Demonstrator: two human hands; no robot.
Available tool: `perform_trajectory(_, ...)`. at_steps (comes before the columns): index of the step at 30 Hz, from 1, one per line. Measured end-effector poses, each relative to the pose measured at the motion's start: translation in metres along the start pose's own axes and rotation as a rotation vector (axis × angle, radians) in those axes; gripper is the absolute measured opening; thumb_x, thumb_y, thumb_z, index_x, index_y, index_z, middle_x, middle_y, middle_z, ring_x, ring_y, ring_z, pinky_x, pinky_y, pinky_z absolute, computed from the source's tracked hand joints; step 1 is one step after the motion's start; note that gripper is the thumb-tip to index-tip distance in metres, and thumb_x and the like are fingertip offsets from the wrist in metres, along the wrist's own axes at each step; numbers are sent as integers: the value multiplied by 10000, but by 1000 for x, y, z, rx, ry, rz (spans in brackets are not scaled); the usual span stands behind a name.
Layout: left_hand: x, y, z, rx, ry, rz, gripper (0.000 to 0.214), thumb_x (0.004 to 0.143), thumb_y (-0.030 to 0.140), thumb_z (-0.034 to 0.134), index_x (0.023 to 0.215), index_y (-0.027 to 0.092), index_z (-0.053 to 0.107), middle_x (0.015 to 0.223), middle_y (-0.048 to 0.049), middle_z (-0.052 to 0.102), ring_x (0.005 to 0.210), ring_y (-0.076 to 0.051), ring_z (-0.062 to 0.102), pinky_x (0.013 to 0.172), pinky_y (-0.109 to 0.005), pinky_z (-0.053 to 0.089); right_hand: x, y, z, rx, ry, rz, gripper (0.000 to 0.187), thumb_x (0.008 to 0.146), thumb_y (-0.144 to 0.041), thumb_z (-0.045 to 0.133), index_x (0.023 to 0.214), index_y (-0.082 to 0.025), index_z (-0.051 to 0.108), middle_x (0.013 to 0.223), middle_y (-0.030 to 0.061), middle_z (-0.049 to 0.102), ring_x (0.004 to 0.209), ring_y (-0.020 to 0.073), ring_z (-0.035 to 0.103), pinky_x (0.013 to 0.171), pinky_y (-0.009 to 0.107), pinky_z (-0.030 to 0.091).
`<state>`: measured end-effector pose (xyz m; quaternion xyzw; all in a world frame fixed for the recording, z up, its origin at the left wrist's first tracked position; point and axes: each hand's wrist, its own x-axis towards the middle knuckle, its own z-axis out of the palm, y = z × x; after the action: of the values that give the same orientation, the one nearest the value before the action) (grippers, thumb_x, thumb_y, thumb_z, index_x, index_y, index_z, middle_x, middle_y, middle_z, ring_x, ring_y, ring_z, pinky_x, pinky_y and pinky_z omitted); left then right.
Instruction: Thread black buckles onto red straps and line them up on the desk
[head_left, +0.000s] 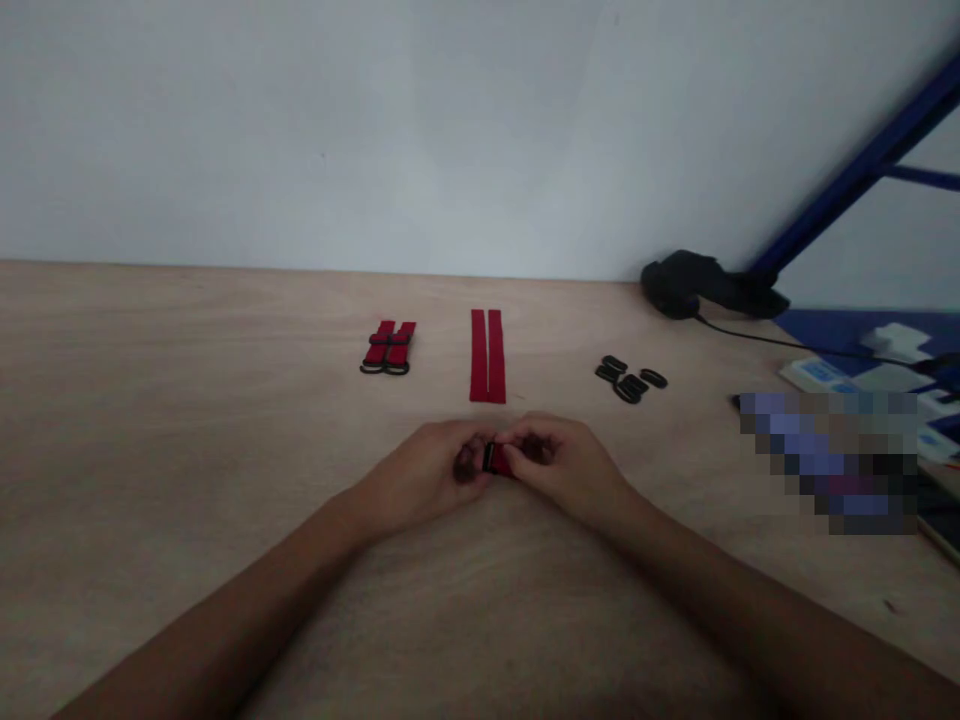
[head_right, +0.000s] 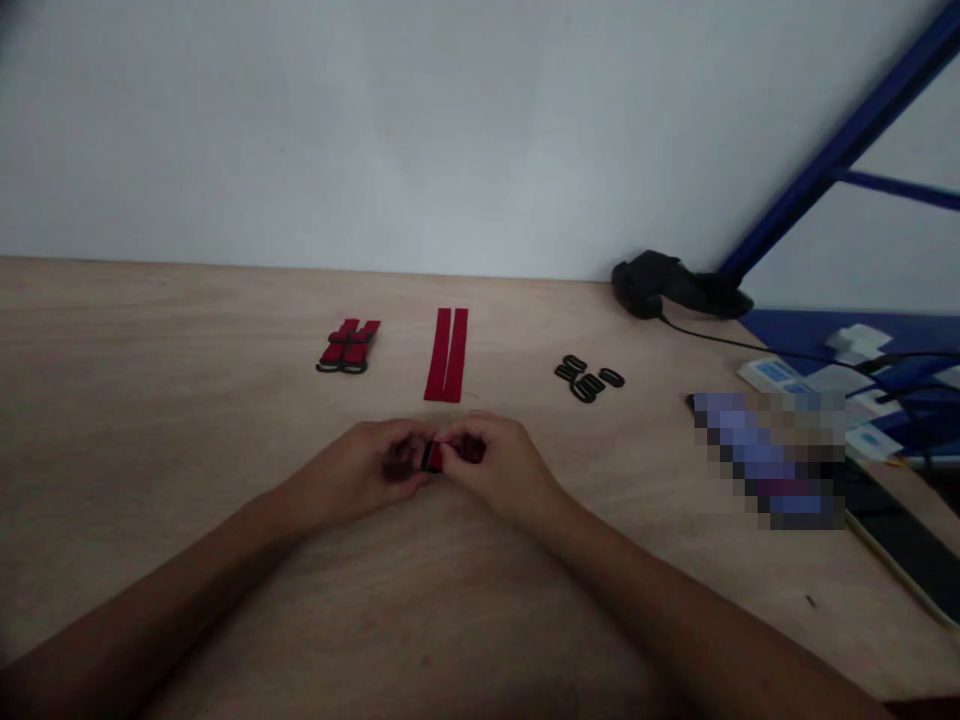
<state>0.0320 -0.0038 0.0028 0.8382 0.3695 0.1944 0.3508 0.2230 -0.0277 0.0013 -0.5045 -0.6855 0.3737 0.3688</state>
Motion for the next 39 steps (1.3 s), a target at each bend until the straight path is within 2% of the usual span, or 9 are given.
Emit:
perform_trajectory(8,0,2,-2,31,10,32,175,783,179,601,955,172,628,811,-6,620,701,-147,553,649,-256,430,0,1,2,8,-46,62,6,745,-181,608,740,-178,610,657,-19,588,587,114,516,536,227,409)
perform_trajectory(14,1,4,-6,118,-18,133,114,786,167,612,899,163,599,841,-24,601,779,-171,545,703,-279,436,1,0,4,8,-21,59,165,725,-172,629,780,-211,479,660,-48,534,586,111,501,536,226,403)
perform_trajectory(20,0,3,-7,128,-5,139,121,817,211,621,932,177,610,832,-13,595,777,-166,545,700,-271,434,3,11,7,228,-51,44,237,751,-225,671,841,-224,452,713,-45,572,637,123,563,584,245,462)
perform_trajectory(22,0,1,-8,133,8,128,145,828,226,624,966,182,620,853,-16,607,798,-170,556,716,-275,439,3,12,5,169,-52,19,176,769,-245,676,790,-206,505,762,-10,594,674,134,584,609,262,481)
perform_trajectory(25,0,-5,-10,152,13,122,165,833,285,644,966,188,635,928,-39,615,871,-190,566,764,-297,456,3,9,2,-21,-64,-117,129,783,-220,674,701,-182,582,929,49,603,784,154,602,670,282,499)
perform_trajectory(29,0,-13,-13,141,45,140,215,805,292,687,991,192,642,1019,-53,629,978,-211,568,863,-329,457,4,3,-3,-193,-131,-293,46,799,-196,672,829,-192,637,980,57,637,927,189,602,820,333,485)
perform_trajectory(32,0,-15,-13,99,44,36,223,769,251,709,972,190,638,945,-30,659,875,-199,596,791,-316,468,5,3,-2,-274,-167,-315,184,756,-207,725,909,-201,623,947,43,672,926,207,605,840,353,469)
perform_trajectory(34,0,-15,-12,14,40,-16,225,772,228,689,982,189,620,920,-19,665,816,-181,605,747,-297,471,6,6,0,-311,-147,-316,193,749,-206,731,903,-198,615,935,44,675,903,208,606,817,347,469)
perform_trajectory(39,1,-17,-8,-188,51,-24,336,781,197,653,1100,199,547,948,-12,658,789,-150,606,720,-266,473,9,10,2,-321,-113,-348,184,764,-180,709,920,-194,615,967,55,673,913,202,600,809,332,466)
